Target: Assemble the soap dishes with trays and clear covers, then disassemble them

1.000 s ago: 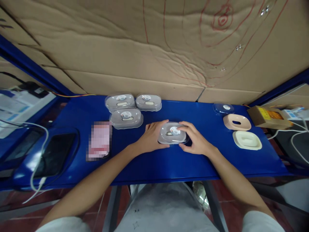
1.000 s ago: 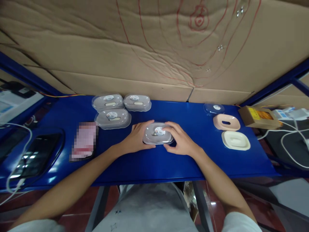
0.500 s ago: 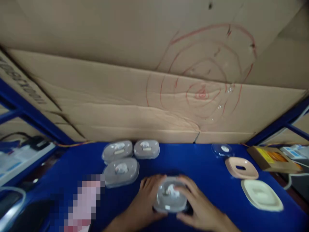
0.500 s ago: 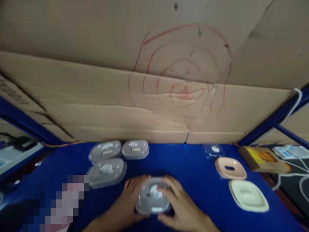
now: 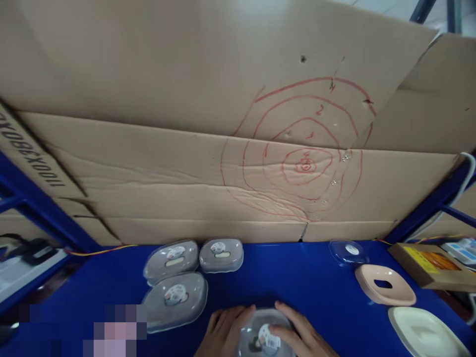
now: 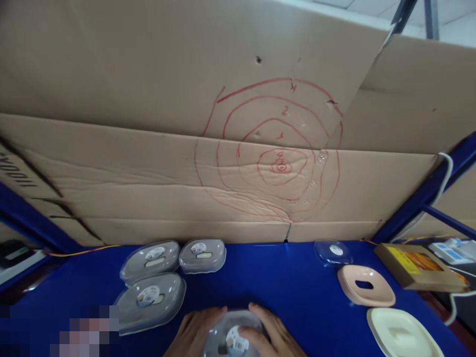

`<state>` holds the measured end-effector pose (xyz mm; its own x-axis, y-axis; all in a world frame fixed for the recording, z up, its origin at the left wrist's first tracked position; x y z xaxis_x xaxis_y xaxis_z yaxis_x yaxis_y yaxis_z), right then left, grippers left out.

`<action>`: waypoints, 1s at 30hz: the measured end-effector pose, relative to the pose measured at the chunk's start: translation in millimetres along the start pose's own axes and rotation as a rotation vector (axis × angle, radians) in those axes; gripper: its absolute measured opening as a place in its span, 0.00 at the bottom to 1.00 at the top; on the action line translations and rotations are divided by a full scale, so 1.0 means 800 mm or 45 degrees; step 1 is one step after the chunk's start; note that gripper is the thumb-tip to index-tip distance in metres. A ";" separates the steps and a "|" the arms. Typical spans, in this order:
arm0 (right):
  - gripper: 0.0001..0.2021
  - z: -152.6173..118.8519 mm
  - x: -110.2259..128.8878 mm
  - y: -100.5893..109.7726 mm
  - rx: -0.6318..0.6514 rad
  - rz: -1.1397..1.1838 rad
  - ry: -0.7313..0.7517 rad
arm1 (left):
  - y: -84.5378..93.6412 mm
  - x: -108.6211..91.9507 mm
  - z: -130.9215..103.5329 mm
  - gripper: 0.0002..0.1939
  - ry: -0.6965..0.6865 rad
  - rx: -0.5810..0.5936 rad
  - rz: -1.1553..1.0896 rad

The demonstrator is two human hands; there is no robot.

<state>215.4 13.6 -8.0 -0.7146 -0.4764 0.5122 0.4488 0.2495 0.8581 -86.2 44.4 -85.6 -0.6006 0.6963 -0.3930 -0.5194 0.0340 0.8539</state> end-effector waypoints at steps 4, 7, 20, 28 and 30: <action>0.31 0.012 0.019 0.017 0.112 0.045 -0.100 | -0.012 0.004 0.010 0.50 0.029 0.061 -0.015; 0.38 0.016 0.028 0.028 0.190 0.061 -0.070 | 0.009 -0.016 0.019 0.47 0.075 0.114 -0.082; 0.47 0.016 0.004 0.006 0.095 0.184 0.001 | 0.005 -0.015 0.011 0.65 -0.011 -0.076 -0.111; 0.40 0.011 0.005 0.010 0.008 0.030 0.164 | 0.010 -0.003 0.013 0.59 0.104 0.074 -0.127; 0.42 0.011 0.006 0.010 -0.023 -0.018 0.202 | 0.013 -0.007 0.013 0.58 0.116 0.072 -0.136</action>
<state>211.2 20.8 1.6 -0.6280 -0.6074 0.4866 0.4495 0.2274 0.8639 -81.6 48.0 -71.2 -0.5977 0.6185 -0.5101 -0.5500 0.1466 0.8222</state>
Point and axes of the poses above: each hand's wrist, its own z-axis towards the middle knuckle, its own y-axis out of the back of the hand, x = y × z, the point moved 1 cm from there along z, towards the middle knuckle, and after that the axes turned 3 degrees about -y, right-handed, at the moved point
